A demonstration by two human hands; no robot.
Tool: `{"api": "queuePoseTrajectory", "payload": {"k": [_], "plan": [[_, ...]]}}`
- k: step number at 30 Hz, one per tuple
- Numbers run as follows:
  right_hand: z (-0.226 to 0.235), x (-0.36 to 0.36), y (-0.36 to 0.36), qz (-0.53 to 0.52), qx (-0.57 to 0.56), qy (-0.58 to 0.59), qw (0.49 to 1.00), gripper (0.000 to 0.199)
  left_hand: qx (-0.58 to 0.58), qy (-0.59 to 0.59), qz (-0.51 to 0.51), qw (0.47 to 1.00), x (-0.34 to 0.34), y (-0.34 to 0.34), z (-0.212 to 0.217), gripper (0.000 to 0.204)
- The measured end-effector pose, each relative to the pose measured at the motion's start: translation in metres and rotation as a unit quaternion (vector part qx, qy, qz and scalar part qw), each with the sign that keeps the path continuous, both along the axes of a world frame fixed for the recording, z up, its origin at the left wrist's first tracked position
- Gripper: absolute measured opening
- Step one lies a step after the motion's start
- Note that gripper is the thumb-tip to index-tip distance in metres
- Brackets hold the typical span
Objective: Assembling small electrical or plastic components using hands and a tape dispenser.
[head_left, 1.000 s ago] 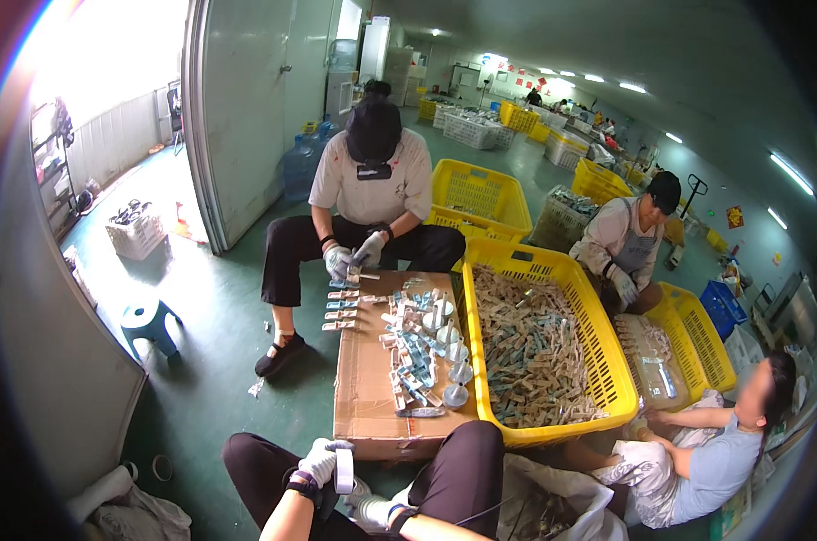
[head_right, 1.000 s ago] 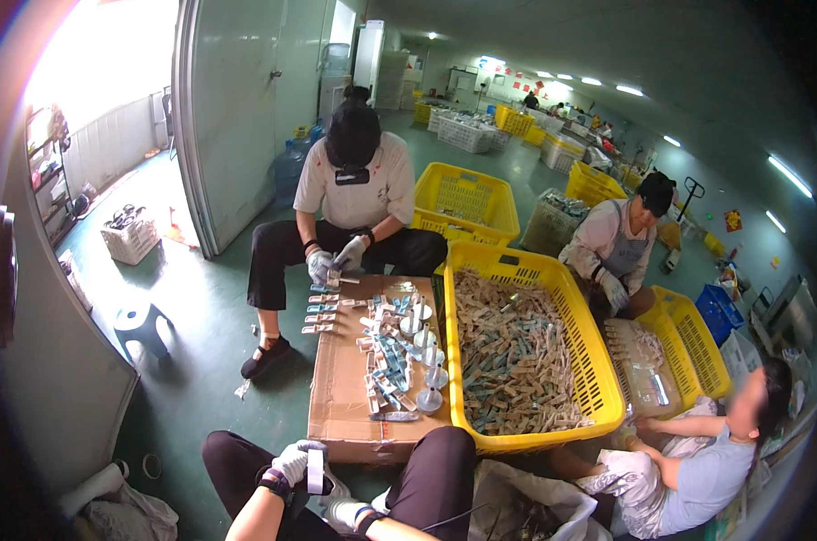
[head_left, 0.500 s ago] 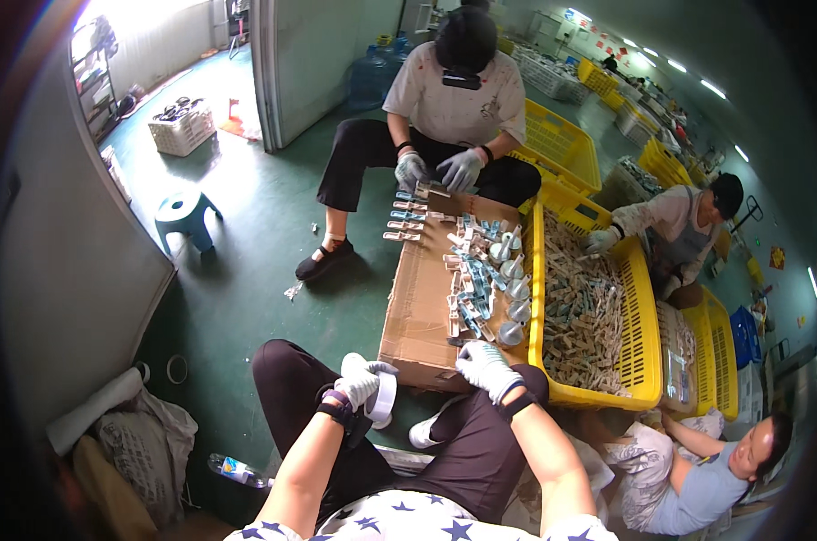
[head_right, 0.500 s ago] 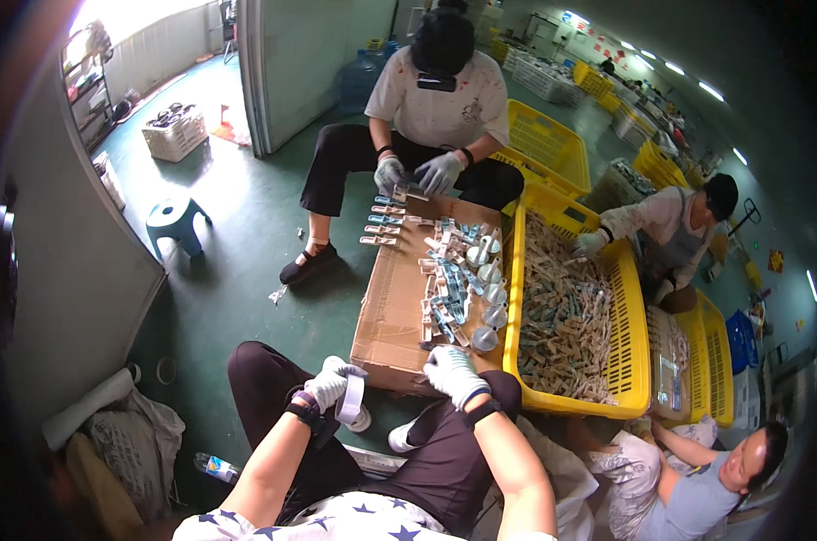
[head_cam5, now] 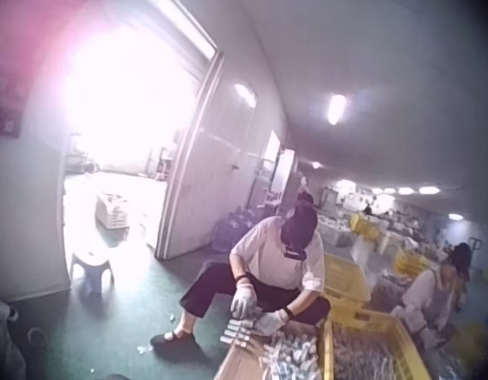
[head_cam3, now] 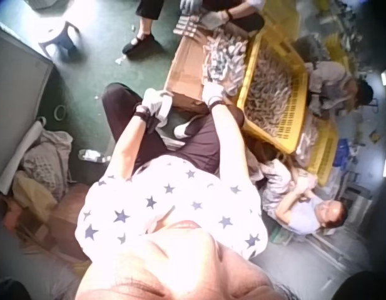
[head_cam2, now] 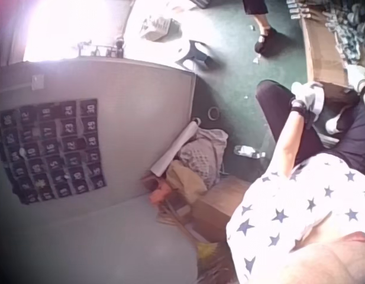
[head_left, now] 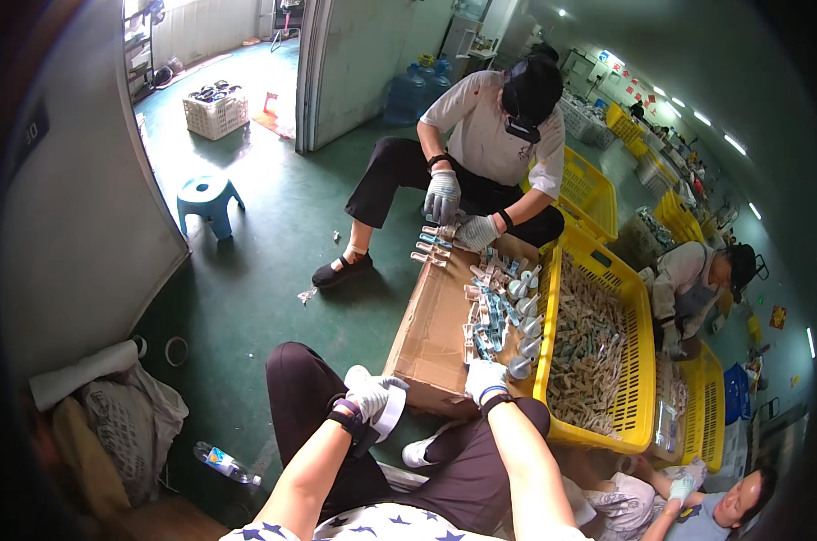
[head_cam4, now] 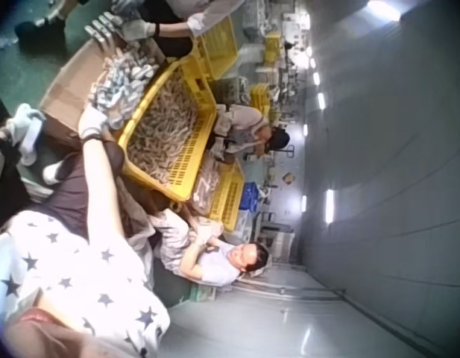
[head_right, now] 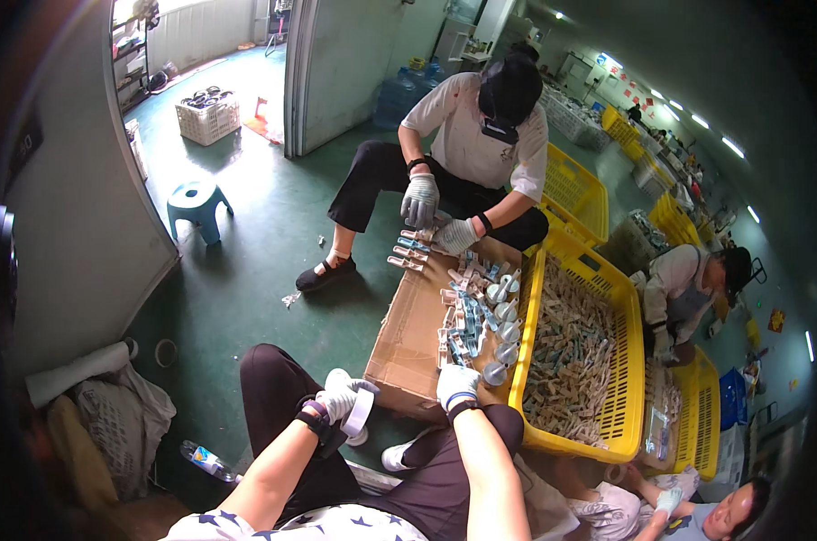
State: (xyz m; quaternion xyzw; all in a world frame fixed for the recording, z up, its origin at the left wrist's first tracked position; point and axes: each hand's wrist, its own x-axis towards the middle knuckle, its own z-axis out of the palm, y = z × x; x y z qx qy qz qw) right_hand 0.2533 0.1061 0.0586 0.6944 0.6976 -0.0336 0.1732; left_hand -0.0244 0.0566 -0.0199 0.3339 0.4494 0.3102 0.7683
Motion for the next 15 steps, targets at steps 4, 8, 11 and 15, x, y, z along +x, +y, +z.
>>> {"api": "queuePoseTrajectory", "payload": {"k": [4, 8, 11, 15], "plan": [[0.002, 0.007, -0.001, -0.013, -0.026, 0.0, 1.0, 0.027, 0.025, 0.018, -0.074, 0.997, 0.006, 0.004, -0.028, 0.023], [-0.011, 0.009, 0.005, -0.011, -0.029, 0.055, 0.998, 0.024, 0.035, 0.015, -0.07, 0.997, 0.0, -0.005, -0.021, 0.028], [-0.052, 0.038, 0.012, -0.011, 0.07, 0.257, 0.964, 0.023, -0.046, -0.064, -0.107, 0.991, 0.004, 0.011, -0.006, 0.024], [-0.065, 0.002, 0.008, 0.03, 0.04, 0.471, 0.881, 0.003, 0.077, 0.075, -0.067, 0.992, 0.002, -0.009, -0.001, 0.023]]}}
